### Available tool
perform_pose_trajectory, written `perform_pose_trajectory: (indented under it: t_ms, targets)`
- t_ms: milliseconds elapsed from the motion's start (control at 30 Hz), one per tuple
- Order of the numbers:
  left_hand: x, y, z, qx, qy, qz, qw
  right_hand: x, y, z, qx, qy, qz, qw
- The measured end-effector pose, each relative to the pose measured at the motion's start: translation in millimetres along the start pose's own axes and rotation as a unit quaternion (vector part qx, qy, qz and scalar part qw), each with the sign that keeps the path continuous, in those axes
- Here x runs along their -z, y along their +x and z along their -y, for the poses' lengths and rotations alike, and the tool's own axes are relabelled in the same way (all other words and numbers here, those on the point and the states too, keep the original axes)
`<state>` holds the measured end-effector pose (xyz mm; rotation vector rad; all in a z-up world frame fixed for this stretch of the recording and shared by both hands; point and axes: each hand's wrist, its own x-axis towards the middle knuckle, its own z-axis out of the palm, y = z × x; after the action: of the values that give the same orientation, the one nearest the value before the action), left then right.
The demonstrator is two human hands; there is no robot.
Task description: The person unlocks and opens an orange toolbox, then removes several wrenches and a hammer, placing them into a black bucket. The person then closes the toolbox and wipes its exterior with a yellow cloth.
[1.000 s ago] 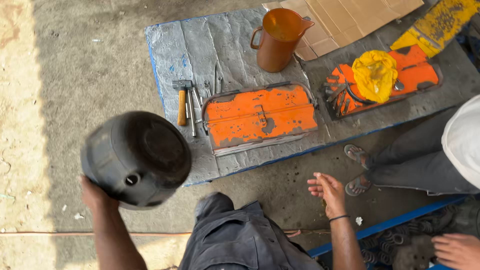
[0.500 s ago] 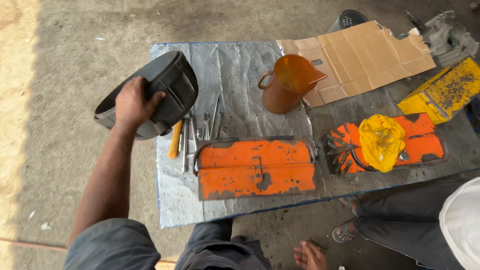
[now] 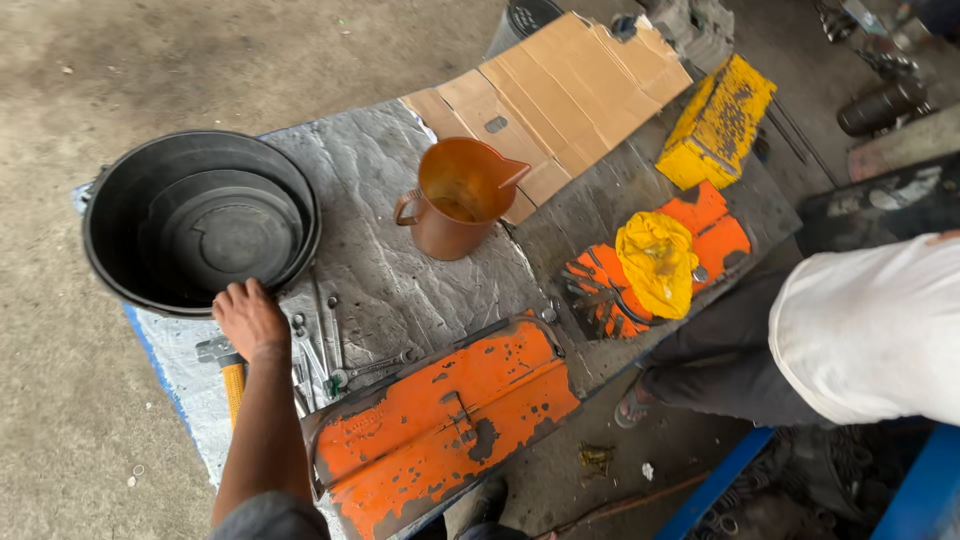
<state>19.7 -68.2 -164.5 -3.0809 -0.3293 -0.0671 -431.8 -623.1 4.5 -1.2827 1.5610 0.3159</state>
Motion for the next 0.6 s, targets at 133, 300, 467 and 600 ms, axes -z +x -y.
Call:
perform_pose_trajectory:
  t_ms: [133,300,467,600]
  targets:
    - [13.4,-28.9,0.1,0.017,-0.119,-0.059,0.991,-3.6,7.8,-1.3,0.045,-0.018,0.016,0.999]
    - [18.5,-114.9,32.9,0.009,-0.292,-0.018,0.956,-16.8,27.9,39.7,0.269,-0.19,-0.007,0.944]
    - [19.3,-194.3,89.2,0.075,-0.23,0.015,0.97,-55.7,68.3,150.6,0.455,-0.329,-0.13,0.817]
    - [22.7,-240.3,132.7,0.155,-0.301,0.027,0.941,-74.4,105.7,260.9,0.605,-0.369,-0.209,0.674]
